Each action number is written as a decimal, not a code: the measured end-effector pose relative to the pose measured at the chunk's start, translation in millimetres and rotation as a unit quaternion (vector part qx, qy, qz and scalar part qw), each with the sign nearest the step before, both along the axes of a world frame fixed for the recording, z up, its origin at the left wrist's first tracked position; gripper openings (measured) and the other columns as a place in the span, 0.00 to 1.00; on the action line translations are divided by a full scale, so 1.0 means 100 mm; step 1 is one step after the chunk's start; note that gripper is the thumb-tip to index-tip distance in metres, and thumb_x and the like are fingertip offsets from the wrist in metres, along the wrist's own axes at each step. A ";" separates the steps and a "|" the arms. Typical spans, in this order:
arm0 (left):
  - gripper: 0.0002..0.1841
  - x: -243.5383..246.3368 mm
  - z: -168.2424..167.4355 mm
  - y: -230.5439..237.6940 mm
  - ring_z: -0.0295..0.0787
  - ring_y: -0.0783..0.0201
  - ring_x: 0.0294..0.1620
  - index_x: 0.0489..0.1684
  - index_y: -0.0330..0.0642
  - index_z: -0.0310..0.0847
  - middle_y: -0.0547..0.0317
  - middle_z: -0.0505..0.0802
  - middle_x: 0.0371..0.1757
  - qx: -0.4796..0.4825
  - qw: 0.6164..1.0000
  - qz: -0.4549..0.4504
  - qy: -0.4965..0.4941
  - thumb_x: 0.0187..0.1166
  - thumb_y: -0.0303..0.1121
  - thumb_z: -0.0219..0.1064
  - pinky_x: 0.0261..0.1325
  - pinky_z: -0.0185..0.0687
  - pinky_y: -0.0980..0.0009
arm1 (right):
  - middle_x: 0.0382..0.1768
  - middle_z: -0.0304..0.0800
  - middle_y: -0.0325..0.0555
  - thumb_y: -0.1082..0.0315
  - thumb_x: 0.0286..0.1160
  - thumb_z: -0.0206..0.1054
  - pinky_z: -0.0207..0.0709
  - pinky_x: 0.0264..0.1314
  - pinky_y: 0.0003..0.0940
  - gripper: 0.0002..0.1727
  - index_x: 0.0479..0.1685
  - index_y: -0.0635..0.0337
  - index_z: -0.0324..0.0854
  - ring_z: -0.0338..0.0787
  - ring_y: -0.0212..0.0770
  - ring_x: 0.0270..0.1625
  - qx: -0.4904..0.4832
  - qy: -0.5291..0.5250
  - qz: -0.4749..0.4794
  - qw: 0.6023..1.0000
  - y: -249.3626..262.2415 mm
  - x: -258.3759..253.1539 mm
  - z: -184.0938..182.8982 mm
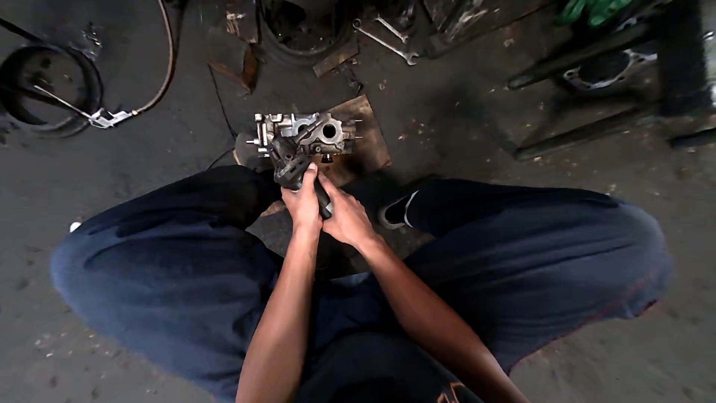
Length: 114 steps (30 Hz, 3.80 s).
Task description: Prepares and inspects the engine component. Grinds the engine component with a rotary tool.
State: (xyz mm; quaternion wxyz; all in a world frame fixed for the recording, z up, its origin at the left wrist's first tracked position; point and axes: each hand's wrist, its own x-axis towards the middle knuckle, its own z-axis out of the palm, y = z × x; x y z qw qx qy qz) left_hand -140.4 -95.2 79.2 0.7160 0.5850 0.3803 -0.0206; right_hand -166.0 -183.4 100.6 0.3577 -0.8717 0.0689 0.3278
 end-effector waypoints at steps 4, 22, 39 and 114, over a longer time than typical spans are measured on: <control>0.34 -0.01 -0.04 0.02 0.93 0.56 0.53 0.76 0.41 0.72 0.47 0.92 0.56 -0.002 1.000 0.007 0.026 0.73 0.46 0.80 0.56 0.91 0.54 | 0.69 0.87 0.47 0.61 0.60 0.79 0.83 0.62 0.61 0.60 0.96 0.20 0.43 0.90 0.55 0.64 -0.009 0.002 0.005 1.000 0.03 -0.02 -0.03; 0.36 -0.02 -0.03 -0.01 0.93 0.56 0.54 0.76 0.42 0.72 0.48 0.92 0.57 0.015 1.000 0.003 0.027 0.71 0.49 0.81 0.57 0.91 0.54 | 0.66 0.88 0.50 0.63 0.57 0.80 0.84 0.58 0.64 0.62 0.96 0.21 0.44 0.91 0.57 0.60 0.003 -0.002 0.007 1.000 -0.01 -0.01 -0.05; 0.36 -0.06 -0.06 -0.06 0.93 0.58 0.53 0.77 0.44 0.71 0.50 0.92 0.57 -0.018 0.999 -0.034 0.033 0.71 0.49 0.80 0.56 0.91 0.56 | 0.67 0.88 0.51 0.60 0.60 0.80 0.83 0.60 0.62 0.62 0.96 0.21 0.41 0.90 0.58 0.61 -0.018 0.016 -0.022 0.999 -0.04 -0.08 0.00; 0.36 0.00 0.04 0.27 0.94 0.57 0.50 0.72 0.46 0.78 0.50 0.94 0.54 0.037 0.986 -0.154 0.061 0.66 0.52 0.83 0.53 0.91 0.53 | 0.56 0.90 0.58 0.64 0.63 0.77 0.85 0.58 0.58 0.64 0.98 0.37 0.29 0.92 0.58 0.56 0.029 0.034 -0.044 0.998 0.28 -0.10 0.11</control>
